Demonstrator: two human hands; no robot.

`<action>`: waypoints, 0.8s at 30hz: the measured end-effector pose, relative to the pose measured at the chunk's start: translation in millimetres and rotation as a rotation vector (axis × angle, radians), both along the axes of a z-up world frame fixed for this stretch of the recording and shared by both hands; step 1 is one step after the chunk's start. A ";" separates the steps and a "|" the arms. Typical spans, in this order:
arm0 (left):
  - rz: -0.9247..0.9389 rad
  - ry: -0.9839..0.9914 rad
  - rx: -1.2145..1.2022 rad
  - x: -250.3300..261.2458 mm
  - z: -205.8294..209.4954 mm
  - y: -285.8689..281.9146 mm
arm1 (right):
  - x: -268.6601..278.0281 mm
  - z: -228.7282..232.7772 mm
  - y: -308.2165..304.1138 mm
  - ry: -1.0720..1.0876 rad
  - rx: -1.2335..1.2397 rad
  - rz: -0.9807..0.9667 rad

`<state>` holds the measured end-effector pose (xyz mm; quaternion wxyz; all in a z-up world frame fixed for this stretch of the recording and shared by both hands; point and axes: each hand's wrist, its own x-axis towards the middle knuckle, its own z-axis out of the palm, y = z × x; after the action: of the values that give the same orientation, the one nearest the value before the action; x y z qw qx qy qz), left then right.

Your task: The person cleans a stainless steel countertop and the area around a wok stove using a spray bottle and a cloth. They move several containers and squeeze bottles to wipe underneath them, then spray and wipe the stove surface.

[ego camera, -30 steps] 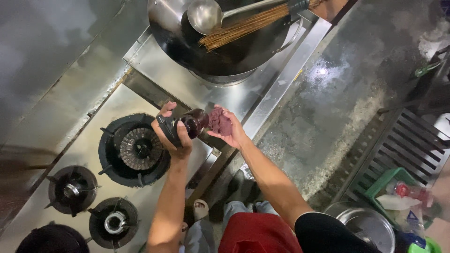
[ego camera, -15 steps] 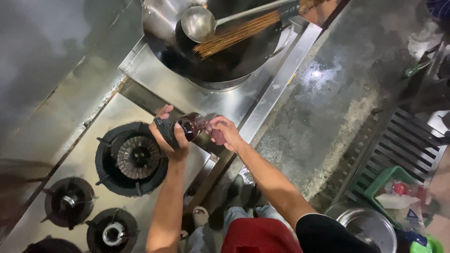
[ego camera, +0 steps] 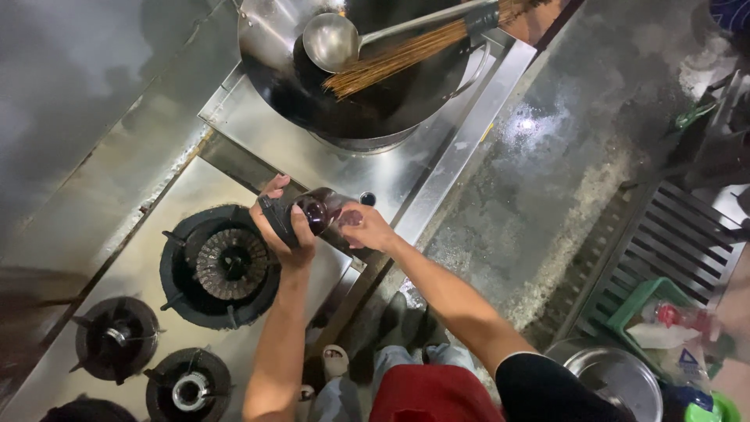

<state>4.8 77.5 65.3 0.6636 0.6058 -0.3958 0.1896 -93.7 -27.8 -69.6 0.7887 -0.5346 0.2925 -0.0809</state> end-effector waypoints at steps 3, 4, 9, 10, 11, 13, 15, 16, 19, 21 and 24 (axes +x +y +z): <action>0.016 -0.015 0.006 4.4 -6.2 1.9 | 9.1 -23.7 4.3 -0.096 -0.406 0.112; 0.009 -0.019 0.000 4.9 -6.7 2.7 | 9.4 -28.6 7.2 -0.069 -0.478 0.138; -0.007 -0.055 0.019 6.7 -11.3 5.1 | -2.9 -27.4 18.2 -0.125 -0.731 0.170; -0.001 -0.059 0.009 6.2 -11.4 4.9 | -5.1 -49.3 20.1 -0.153 -0.788 0.175; 0.006 -0.064 0.000 5.5 -11.5 4.6 | -7.3 -71.4 21.8 -0.182 -0.845 0.179; 0.010 -0.064 -0.011 5.8 -18.1 3.7 | -13.0 -72.0 20.6 -0.178 -0.867 0.179; 0.006 -0.065 -0.022 2.1 -21.4 7.7 | -23.7 -63.9 23.9 -0.170 -0.890 0.171; -0.017 -0.043 -0.023 1.7 -21.0 7.7 | -26.7 -55.3 21.8 -0.162 -0.893 0.164; -0.009 -0.035 0.014 -1.0 -22.7 11.9 | -35.7 -49.2 21.9 -0.164 -0.938 0.142; 0.030 -0.047 0.053 -2.7 -24.4 7.8 | -37.1 -64.4 19.0 -0.176 -0.978 0.132; -0.024 0.043 -0.022 -9.5 -32.1 4.4 | -43.9 -91.5 24.4 -0.217 -1.036 0.076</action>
<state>-4.7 82.0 33.2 0.6809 0.5976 -0.3864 0.1729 -137.6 -3.3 -161.1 0.4494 -0.8529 0.1114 -0.2411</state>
